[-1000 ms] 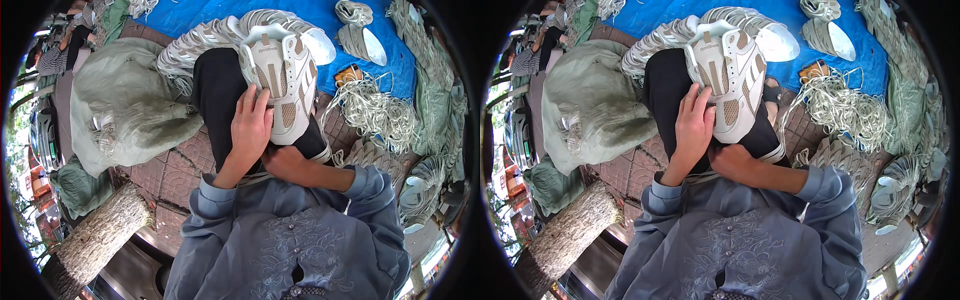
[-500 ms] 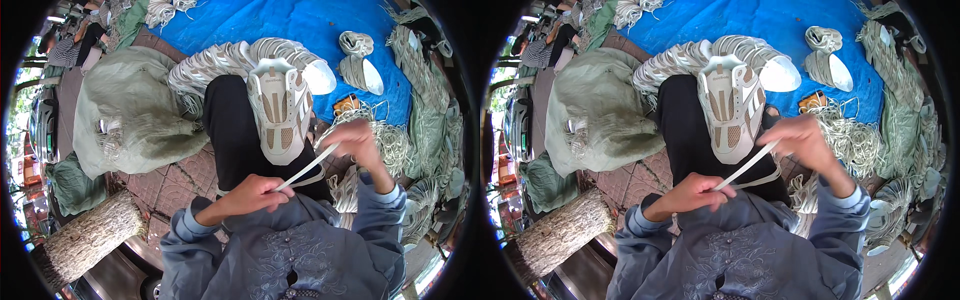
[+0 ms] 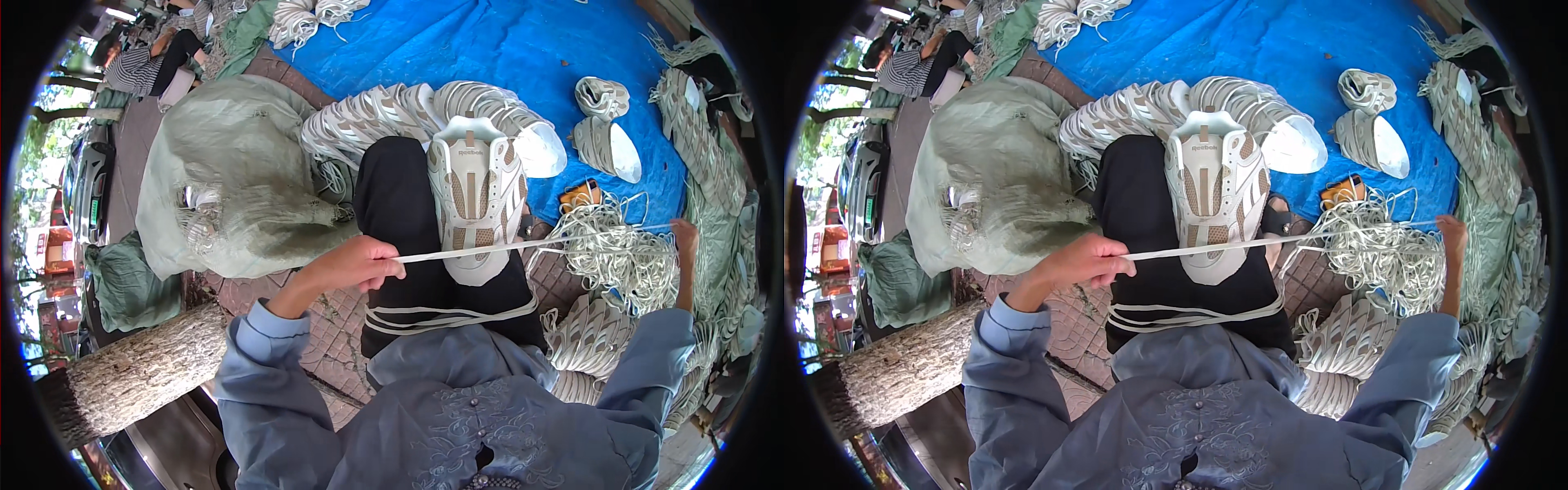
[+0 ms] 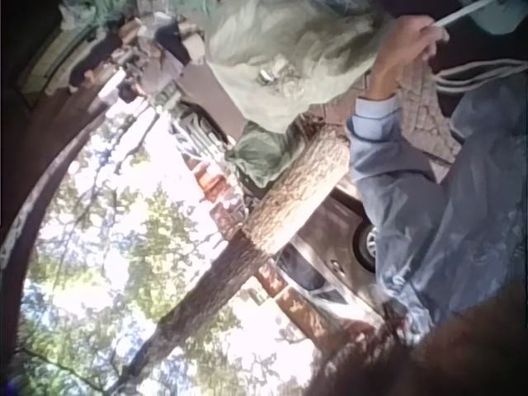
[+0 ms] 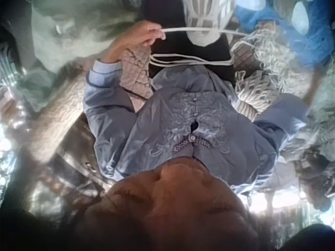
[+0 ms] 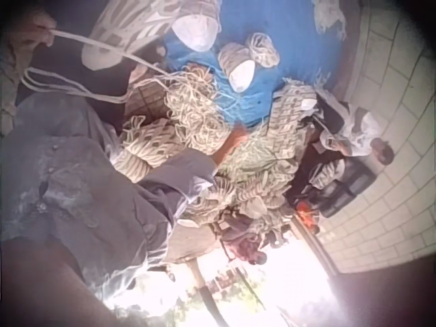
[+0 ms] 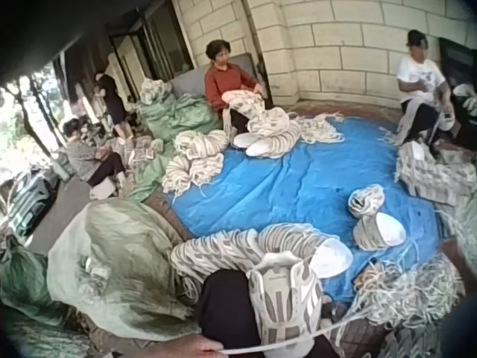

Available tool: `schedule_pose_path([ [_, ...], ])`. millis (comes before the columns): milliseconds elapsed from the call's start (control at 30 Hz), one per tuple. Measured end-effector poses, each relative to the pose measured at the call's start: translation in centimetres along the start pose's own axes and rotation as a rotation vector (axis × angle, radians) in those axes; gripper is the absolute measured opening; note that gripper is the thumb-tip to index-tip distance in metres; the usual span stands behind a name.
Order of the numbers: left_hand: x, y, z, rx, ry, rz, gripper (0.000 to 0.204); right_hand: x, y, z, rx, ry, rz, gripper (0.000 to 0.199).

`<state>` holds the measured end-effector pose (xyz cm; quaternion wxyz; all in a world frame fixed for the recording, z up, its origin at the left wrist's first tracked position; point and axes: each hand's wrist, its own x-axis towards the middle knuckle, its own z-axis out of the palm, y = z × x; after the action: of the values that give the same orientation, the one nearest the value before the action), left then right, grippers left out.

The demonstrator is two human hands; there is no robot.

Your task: The person threads a long white shoelace through the eyelets of a white sneaker, pulling the lace tight and arranging it across the shoe's tongue. The person works on a single shoe, manipulating the lace with both hands to create a neat pattern.

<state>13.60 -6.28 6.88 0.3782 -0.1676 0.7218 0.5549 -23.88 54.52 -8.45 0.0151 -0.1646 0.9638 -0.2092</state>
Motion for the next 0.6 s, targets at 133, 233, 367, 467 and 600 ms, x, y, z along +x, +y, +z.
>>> schedule_pose_path([
  [133, -0.4, 0.2, -1.2, -0.14, 0.021, 0.015, 0.025, -1.4, 4.4, -2.4, -0.351, -0.102, 0.165, 0.018],
  [233, 1.5, 1.6, -0.8, -0.39, -0.046, 0.155, 0.033, -1.5, -1.9, -2.0, -0.631, -0.287, 0.03, 0.02],
  [367, 6.2, 4.9, 2.2, -0.774, -0.163, 0.285, 0.04, -2.1, -21.8, 1.2, 0.198, -0.163, -0.377, 0.047],
  [467, 8.5, 6.4, 4.6, -0.915, -0.288, 0.321, 0.039, -4.9, -36.0, 2.0, 0.311, -0.109, -0.928, 0.041],
  [600, 9.3, 5.8, 6.9, -1.219, -0.287, 0.368, 0.031, -6.8, -44.5, 2.9, 0.409, 0.088, -1.266, 0.03],
])
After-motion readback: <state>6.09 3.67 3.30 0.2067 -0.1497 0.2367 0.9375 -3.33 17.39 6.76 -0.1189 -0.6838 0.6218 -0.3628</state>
